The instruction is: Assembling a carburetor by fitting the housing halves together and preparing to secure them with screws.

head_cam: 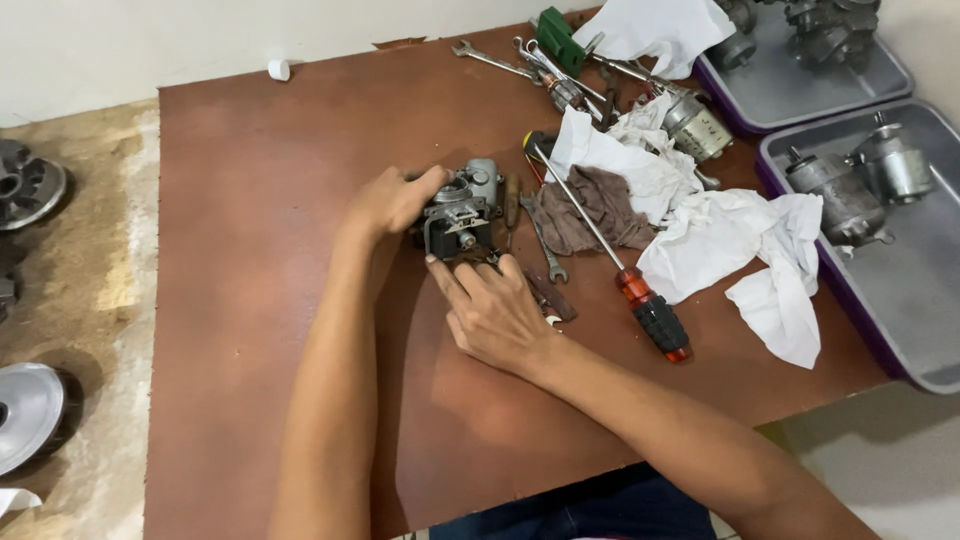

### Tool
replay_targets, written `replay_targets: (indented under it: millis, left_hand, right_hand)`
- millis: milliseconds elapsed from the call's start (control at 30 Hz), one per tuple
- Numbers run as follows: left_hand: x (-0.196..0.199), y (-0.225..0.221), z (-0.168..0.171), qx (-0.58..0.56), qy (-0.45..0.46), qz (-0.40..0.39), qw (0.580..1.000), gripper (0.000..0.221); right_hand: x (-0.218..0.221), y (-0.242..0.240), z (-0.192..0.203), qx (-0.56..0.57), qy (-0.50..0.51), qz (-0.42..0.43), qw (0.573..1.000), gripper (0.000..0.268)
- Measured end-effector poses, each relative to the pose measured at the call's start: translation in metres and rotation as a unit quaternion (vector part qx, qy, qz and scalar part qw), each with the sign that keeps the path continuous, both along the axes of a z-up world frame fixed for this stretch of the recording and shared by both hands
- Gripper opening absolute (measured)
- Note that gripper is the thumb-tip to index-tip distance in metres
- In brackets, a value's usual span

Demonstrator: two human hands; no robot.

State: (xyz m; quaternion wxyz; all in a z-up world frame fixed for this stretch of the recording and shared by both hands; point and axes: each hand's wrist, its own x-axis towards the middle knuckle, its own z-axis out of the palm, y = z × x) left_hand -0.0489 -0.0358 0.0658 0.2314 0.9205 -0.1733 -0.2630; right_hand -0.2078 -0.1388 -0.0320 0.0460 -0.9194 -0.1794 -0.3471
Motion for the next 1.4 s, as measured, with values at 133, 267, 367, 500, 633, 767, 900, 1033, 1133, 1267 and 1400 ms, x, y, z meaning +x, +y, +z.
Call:
replay_targets:
  millis: [133, 267, 367, 500, 633, 767, 900, 1033, 1133, 1267, 1400]
  left_hand:
    - [0.005, 0.002, -0.005, -0.012, 0.012, 0.001, 1.0, 0.08]
    - [0.013, 0.001, -0.015, -0.006, 0.01, 0.004, 1.0, 0.079]
    - [0.012, 0.002, -0.016, -0.009, 0.008, 0.005, 1.0, 0.079]
    - [0.006, 0.0, -0.007, -0.007, 0.001, 0.008, 1.0, 0.084]
    - [0.002, 0.0, -0.002, -0.01, 0.007, 0.008, 1.0, 0.082]
    - [-0.001, 0.0, 0.001, -0.009, 0.005, 0.006, 1.0, 0.086]
    - [0.017, 0.0, -0.024, -0.027, -0.006, -0.003, 1.0, 0.083]
    - [0.009, 0.001, -0.012, -0.037, -0.009, 0.001, 0.999, 0.081]
    - [0.009, 0.003, -0.016, -0.032, -0.022, -0.005, 0.999, 0.081]
    - [0.0, -0.002, -0.008, -0.038, -0.037, -0.009, 0.999, 0.084]
    - [0.001, -0.002, -0.012, -0.028, -0.052, -0.007, 0.998, 0.086]
  right_hand:
    - [-0.003, -0.001, 0.0, 0.0, 0.003, -0.002, 1.0, 0.057]
    - [-0.002, 0.002, 0.0, 0.025, 0.012, 0.003, 1.0, 0.059]
    - [-0.002, 0.001, -0.002, 0.03, 0.022, 0.005, 0.999, 0.06]
    - [-0.003, 0.003, -0.003, 0.033, 0.038, 0.005, 0.999, 0.066]
    - [-0.004, 0.005, -0.004, 0.044, 0.065, 0.005, 0.997, 0.07]
    - [-0.005, 0.003, -0.002, 0.047, 0.075, 0.009, 0.996, 0.071]
    - [-0.004, 0.003, -0.002, 0.035, 0.052, 0.019, 0.998, 0.064]
    - [0.001, 0.0, -0.004, 0.05, 0.016, 0.048, 0.997, 0.064]
    - [0.007, 0.0, -0.008, 0.036, -0.042, 0.038, 0.998, 0.058]
    - [0.016, 0.002, -0.007, 0.029, -0.11, 0.031, 0.993, 0.038]
    - [0.022, 0.001, -0.005, 0.053, -0.143, 0.039, 0.988, 0.021]
